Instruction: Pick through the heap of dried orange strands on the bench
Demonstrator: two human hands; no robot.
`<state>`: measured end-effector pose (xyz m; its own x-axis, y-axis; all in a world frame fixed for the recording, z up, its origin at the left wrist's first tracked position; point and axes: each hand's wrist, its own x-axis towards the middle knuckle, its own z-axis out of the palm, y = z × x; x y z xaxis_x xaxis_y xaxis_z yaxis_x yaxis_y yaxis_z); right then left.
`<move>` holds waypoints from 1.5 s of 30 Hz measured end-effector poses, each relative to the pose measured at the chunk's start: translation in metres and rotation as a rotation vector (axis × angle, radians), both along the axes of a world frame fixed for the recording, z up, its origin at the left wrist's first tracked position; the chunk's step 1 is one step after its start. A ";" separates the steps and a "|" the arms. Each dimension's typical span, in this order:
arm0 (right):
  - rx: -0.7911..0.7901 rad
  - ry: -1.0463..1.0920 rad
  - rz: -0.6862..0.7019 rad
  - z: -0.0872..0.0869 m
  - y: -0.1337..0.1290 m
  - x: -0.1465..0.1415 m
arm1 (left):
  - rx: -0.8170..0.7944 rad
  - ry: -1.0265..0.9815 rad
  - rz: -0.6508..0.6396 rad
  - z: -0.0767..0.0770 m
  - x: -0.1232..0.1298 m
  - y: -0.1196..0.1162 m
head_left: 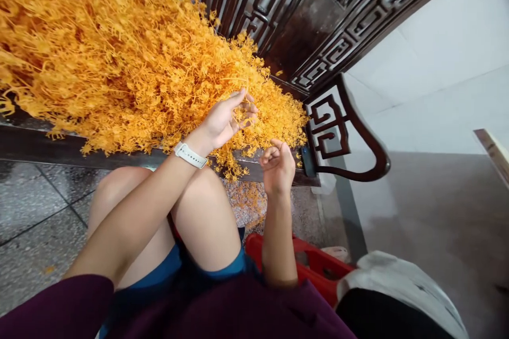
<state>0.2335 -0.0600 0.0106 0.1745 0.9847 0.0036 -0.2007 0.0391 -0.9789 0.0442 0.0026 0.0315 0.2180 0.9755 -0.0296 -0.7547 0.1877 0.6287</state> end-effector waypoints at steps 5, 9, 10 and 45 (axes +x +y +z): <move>0.147 -0.345 0.152 0.009 -0.012 -0.019 | 0.047 0.068 -0.091 0.005 0.012 -0.014; 0.257 -0.698 0.185 0.016 -0.016 -0.024 | 0.020 0.160 -0.080 0.013 0.020 -0.023; 0.256 -0.740 0.232 0.016 -0.019 -0.026 | -0.002 0.155 -0.070 0.015 0.020 -0.023; 0.099 -0.591 0.249 0.027 -0.035 -0.049 | 0.164 0.163 -0.184 0.009 0.017 -0.027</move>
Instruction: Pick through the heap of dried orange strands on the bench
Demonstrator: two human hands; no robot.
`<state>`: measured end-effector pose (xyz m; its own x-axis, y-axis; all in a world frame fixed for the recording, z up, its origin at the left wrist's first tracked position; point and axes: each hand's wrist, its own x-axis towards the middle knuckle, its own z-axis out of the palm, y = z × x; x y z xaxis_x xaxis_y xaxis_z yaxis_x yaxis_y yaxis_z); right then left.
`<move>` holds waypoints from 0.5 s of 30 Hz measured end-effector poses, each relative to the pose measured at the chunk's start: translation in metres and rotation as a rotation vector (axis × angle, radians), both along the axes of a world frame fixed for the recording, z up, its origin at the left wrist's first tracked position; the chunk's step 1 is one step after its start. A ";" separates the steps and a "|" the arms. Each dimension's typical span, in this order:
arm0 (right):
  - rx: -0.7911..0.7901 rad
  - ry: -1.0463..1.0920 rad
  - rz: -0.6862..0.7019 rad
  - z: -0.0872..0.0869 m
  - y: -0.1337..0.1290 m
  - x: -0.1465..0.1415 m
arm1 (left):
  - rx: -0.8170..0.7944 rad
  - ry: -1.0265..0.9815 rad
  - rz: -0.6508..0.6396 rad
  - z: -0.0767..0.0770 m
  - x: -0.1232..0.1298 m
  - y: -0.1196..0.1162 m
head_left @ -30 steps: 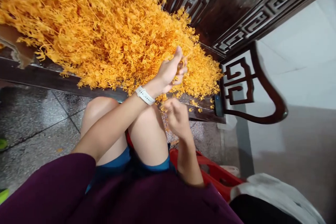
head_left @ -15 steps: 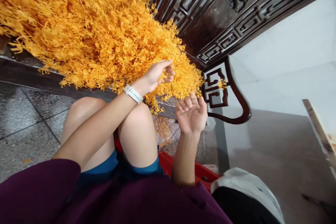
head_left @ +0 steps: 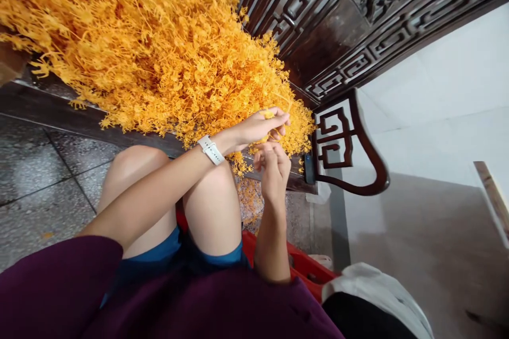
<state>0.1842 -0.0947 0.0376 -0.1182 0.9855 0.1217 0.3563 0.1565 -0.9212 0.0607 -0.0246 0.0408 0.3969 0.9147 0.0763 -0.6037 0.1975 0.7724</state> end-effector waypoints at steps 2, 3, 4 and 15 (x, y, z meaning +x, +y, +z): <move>-0.029 0.049 -0.011 -0.001 0.003 -0.003 | 0.014 0.002 -0.048 -0.002 -0.002 0.000; -0.025 0.054 -0.020 -0.003 0.005 -0.003 | 0.018 0.022 -0.073 -0.003 -0.002 -0.001; -0.013 0.051 -0.027 -0.004 0.008 -0.003 | 0.020 0.049 -0.093 -0.003 -0.001 -0.001; 0.362 -0.223 0.260 0.017 -0.036 -0.006 | -0.251 0.001 0.430 -0.023 -0.008 0.029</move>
